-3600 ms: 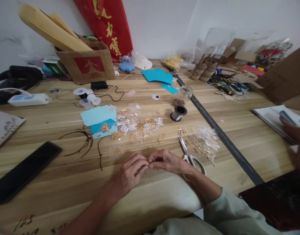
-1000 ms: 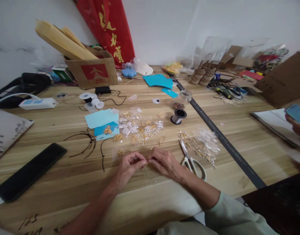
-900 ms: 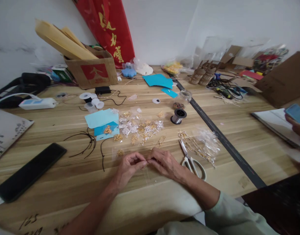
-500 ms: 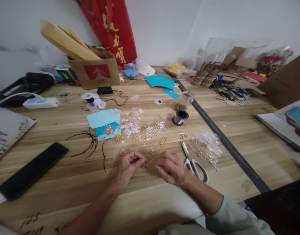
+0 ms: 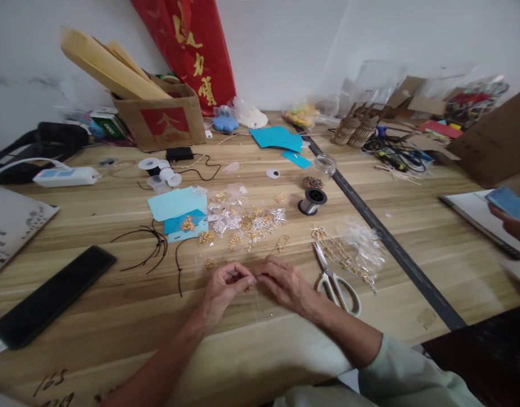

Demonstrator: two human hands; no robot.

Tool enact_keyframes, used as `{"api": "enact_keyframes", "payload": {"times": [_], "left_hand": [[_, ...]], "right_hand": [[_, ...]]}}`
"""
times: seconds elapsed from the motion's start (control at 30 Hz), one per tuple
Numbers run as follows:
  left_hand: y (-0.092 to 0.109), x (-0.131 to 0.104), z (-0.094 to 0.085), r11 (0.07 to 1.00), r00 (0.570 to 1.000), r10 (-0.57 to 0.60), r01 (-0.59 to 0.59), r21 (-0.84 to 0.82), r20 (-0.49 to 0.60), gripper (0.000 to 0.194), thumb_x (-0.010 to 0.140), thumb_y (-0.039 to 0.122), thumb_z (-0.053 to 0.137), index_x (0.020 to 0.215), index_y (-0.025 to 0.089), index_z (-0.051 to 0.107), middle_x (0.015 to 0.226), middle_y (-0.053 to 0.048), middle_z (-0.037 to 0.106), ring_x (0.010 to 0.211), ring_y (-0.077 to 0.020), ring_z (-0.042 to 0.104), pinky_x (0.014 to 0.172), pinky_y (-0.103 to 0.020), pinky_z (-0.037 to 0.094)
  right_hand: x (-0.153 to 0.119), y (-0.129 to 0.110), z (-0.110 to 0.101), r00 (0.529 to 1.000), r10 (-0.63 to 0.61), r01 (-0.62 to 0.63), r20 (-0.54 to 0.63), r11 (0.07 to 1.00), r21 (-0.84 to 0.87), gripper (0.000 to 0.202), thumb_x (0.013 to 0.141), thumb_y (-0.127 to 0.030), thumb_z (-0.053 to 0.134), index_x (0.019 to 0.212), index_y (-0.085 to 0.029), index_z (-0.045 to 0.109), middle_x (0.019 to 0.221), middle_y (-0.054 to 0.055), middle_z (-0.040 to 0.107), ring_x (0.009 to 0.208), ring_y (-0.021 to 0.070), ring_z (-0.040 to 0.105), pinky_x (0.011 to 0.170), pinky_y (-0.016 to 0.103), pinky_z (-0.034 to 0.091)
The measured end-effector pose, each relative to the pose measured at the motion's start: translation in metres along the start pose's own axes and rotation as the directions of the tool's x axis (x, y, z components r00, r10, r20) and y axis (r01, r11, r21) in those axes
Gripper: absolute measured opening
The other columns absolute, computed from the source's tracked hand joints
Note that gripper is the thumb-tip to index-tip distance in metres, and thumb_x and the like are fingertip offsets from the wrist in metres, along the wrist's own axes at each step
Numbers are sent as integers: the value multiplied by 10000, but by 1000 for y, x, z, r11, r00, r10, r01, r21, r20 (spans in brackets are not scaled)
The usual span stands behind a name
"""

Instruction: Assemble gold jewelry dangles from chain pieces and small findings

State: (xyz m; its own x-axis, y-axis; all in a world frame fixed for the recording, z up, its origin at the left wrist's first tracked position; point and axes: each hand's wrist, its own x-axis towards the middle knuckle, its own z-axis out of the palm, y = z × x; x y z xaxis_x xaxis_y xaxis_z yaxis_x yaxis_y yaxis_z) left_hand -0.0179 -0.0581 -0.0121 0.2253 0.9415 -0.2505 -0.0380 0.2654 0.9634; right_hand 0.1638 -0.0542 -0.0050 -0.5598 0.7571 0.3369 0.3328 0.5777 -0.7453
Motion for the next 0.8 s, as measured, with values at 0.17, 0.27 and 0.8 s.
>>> {"api": "enact_keyframes", "payload": {"times": [0.17,0.27,0.8], "left_hand": [[-6,1,-3,999,1000,16,-16,-33,11,114,687,223,691,649,140,623,578,13,610,559,-104,540,573,-216,428],[-11,2,-6,995,998,67,-65,-76,21,131,757,252,654,687,143,640,604,7,619,595,-110,551,614,-224,432],[-7,3,-2,951,997,65,-77,-299,-48,62,676,189,721,661,139,687,760,-31,705,605,-102,554,608,-228,432]], "right_hand": [[0,-3,-1,1000,0,0,-24,1000,10,139,926,-175,453,899,-148,587,792,55,574,721,138,547,657,246,465],[0,-4,-1,1000,-6,6,-20,1000,5,136,929,-171,439,907,-153,572,796,57,585,731,143,549,667,253,459],[-3,-4,-1,987,-119,102,-108,983,-150,127,920,-168,446,943,-169,570,953,88,562,845,154,572,712,272,505]]}}
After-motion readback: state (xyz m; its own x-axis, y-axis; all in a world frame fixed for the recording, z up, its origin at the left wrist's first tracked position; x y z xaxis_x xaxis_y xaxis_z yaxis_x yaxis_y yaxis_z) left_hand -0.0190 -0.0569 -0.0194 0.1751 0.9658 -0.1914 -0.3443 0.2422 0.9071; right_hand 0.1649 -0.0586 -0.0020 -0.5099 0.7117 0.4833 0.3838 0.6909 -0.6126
